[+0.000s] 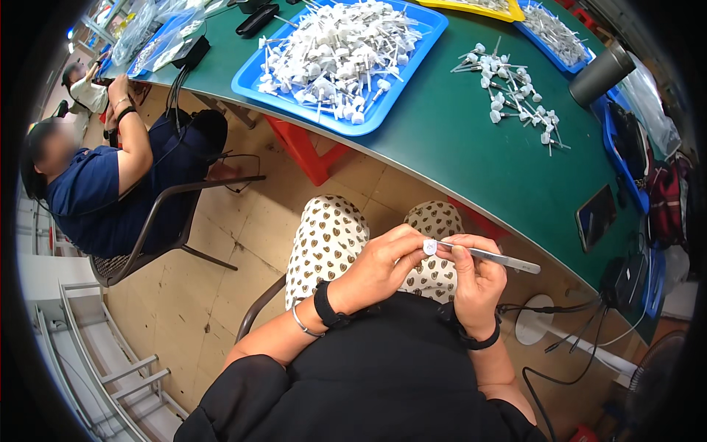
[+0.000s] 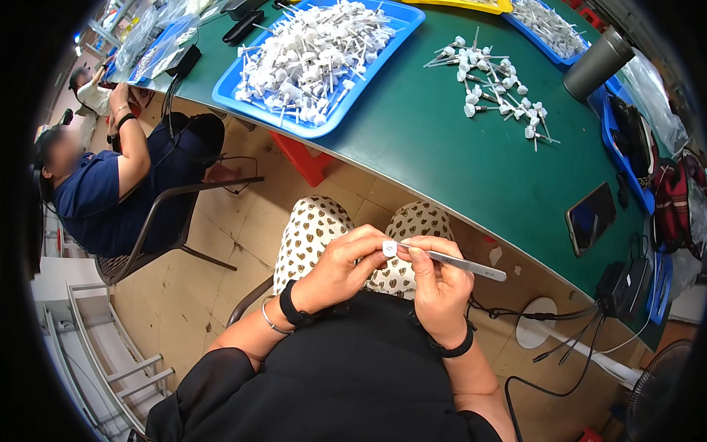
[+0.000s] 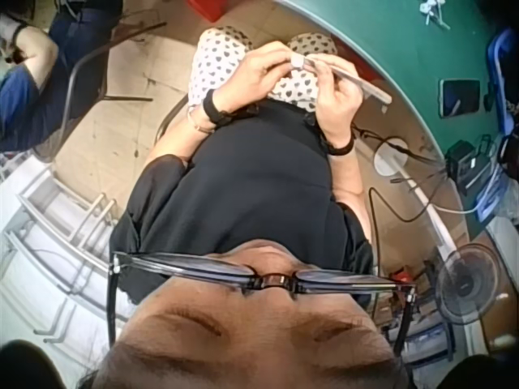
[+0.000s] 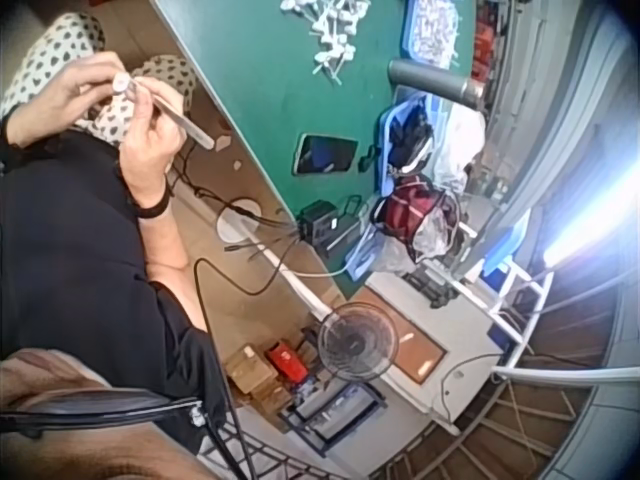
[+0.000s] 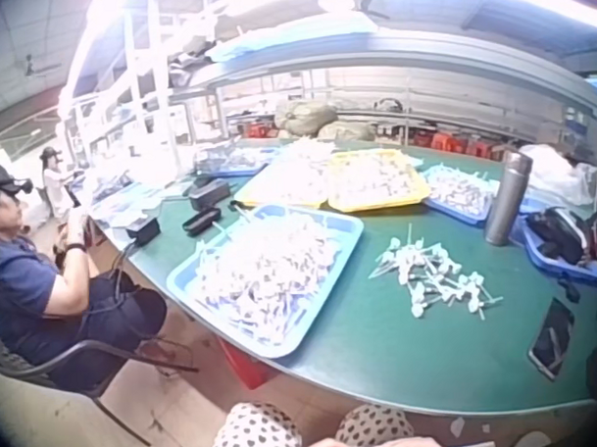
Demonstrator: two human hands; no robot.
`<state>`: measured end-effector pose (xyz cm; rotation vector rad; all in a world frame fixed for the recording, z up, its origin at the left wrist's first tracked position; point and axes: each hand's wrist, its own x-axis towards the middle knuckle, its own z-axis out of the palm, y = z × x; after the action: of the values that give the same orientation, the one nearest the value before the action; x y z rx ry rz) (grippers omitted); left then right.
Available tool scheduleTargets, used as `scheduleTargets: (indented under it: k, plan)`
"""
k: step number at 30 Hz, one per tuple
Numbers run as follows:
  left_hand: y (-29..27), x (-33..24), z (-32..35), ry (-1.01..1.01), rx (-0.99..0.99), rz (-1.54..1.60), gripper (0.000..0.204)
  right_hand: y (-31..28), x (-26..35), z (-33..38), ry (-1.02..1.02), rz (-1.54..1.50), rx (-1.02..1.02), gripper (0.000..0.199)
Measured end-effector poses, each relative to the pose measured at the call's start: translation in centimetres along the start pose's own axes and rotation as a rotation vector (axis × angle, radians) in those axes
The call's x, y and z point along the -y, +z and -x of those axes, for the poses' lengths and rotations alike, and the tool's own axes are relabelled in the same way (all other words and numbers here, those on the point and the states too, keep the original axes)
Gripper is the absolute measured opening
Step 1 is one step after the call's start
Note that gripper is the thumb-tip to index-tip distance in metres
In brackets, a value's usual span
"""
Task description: The person uses tweezers to pick up small white plastic components from a tray and places them onto a green work surface. They repeat this pick-and-place action continuously, handling one component at a time.
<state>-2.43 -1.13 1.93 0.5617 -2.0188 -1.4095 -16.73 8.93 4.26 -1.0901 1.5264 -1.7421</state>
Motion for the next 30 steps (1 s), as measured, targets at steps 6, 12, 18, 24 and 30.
scheduleTargets:
  k: [6,12,18,24,30]
  plan:
    - [0.0,-0.3,0.0,-0.019,0.012,0.006,0.015,0.1,-0.1,0.0,-0.034,0.031,-0.008,0.007]
    - [0.2,-0.2,0.0,-0.008,0.023,0.035,0.016,-0.3,0.5,-0.4,-0.089,0.228,0.095,0.005]
    - [0.1,0.5,0.1,0.040,0.052,0.034,0.017,-1.0,2.0,-1.0,0.193,0.113,0.129,0.007]
    - [-0.2,0.5,0.1,-0.047,0.075,0.090,0.017,-0.5,1.1,-0.3,0.027,0.057,0.019,0.011]
    - [-0.1,0.4,0.1,-0.060,0.080,0.116,0.016,-0.4,1.0,-0.4,-0.029,0.132,0.077,0.011]
